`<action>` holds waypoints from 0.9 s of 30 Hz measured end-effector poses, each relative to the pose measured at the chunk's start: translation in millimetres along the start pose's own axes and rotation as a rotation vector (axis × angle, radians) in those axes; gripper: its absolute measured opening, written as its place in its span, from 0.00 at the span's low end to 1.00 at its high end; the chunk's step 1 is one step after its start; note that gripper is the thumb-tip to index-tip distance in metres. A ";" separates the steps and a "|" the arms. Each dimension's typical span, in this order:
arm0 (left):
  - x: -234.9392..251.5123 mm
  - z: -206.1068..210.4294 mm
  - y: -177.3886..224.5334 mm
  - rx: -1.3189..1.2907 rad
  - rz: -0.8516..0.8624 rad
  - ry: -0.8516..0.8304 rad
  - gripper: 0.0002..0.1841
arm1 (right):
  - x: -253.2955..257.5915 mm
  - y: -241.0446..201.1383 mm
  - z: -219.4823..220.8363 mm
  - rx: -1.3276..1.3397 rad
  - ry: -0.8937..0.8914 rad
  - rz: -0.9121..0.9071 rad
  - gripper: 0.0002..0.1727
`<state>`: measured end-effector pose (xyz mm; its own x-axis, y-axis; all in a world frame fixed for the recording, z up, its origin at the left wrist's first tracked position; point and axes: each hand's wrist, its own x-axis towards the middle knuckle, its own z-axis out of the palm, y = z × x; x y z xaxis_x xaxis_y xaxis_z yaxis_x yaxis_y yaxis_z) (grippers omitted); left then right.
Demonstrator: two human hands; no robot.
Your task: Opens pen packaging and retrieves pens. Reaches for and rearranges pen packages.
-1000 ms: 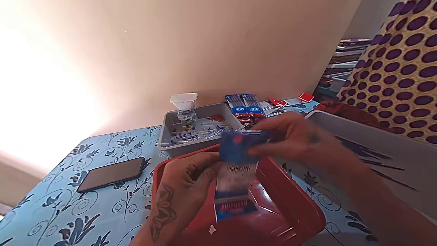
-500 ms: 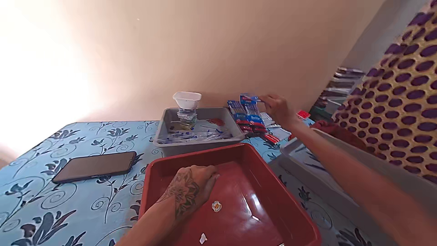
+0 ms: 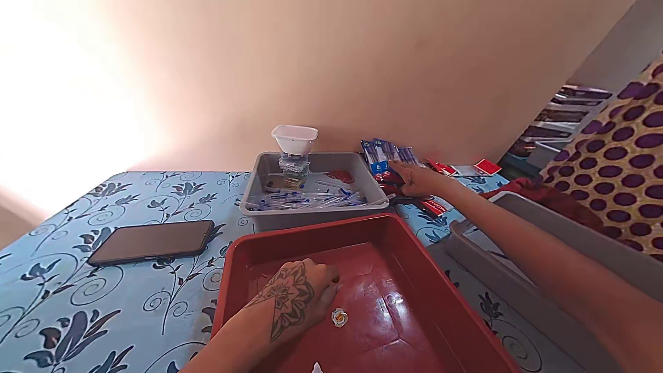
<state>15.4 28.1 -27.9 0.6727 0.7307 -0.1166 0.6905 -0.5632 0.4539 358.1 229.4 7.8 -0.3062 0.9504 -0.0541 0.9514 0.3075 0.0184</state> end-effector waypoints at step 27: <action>2.6 5.5 -9.3 0.054 -0.032 -0.097 0.21 | -18.0 19.2 -1.9 0.493 0.111 0.463 0.35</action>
<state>12.1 33.1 -37.2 0.6709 0.7092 -0.2167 0.7236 -0.5621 0.4006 381.8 218.3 10.9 0.1590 0.9861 -0.0474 0.8813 -0.1634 -0.4433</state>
